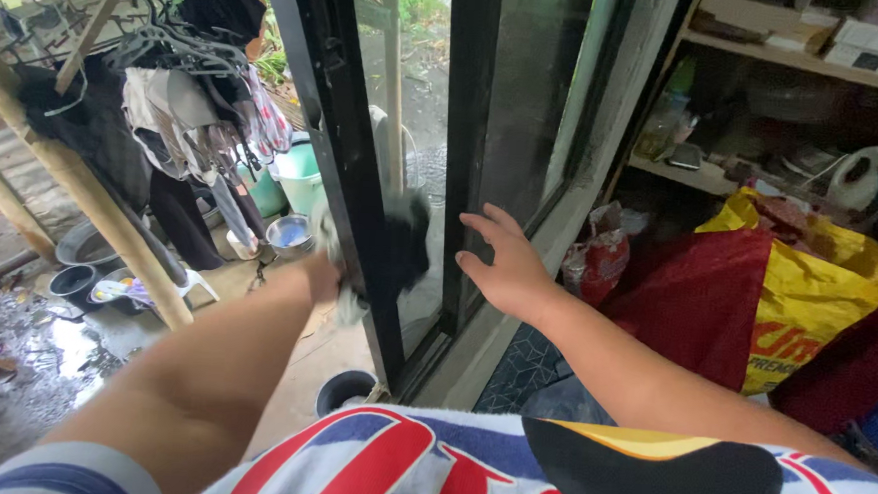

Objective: The person wipes a glass window with a cloth, moving the cloth across the surface in repeated strokes to clean it. The person uses both hands to hold and maneuver the cloth while cleaning different sections of the window.

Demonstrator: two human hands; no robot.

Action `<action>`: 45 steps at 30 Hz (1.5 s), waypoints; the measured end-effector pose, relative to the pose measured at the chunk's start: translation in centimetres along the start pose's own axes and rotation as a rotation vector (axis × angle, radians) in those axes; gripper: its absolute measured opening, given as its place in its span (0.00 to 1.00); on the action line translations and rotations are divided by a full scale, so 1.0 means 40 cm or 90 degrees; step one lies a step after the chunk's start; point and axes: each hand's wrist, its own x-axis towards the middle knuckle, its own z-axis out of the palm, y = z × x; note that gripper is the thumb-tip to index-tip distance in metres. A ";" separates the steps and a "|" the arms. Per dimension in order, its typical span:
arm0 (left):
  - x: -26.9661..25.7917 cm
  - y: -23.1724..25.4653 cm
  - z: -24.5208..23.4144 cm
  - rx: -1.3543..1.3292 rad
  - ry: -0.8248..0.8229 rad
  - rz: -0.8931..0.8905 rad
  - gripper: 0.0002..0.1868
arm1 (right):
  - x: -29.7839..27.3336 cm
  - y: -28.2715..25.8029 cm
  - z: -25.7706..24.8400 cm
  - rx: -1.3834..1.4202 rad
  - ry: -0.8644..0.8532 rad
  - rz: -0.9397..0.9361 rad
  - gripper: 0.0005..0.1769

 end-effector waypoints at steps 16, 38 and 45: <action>-0.002 -0.110 0.122 -0.512 0.107 -0.226 0.19 | 0.028 -0.003 0.101 -0.011 -0.014 -0.161 0.29; -0.596 0.300 -0.212 -0.293 0.686 -0.114 0.32 | -0.020 -0.195 0.061 0.205 0.144 -0.335 0.25; -0.613 0.475 -0.388 -0.286 0.732 -0.016 0.38 | -0.075 -0.186 0.020 -0.053 0.251 -0.570 0.29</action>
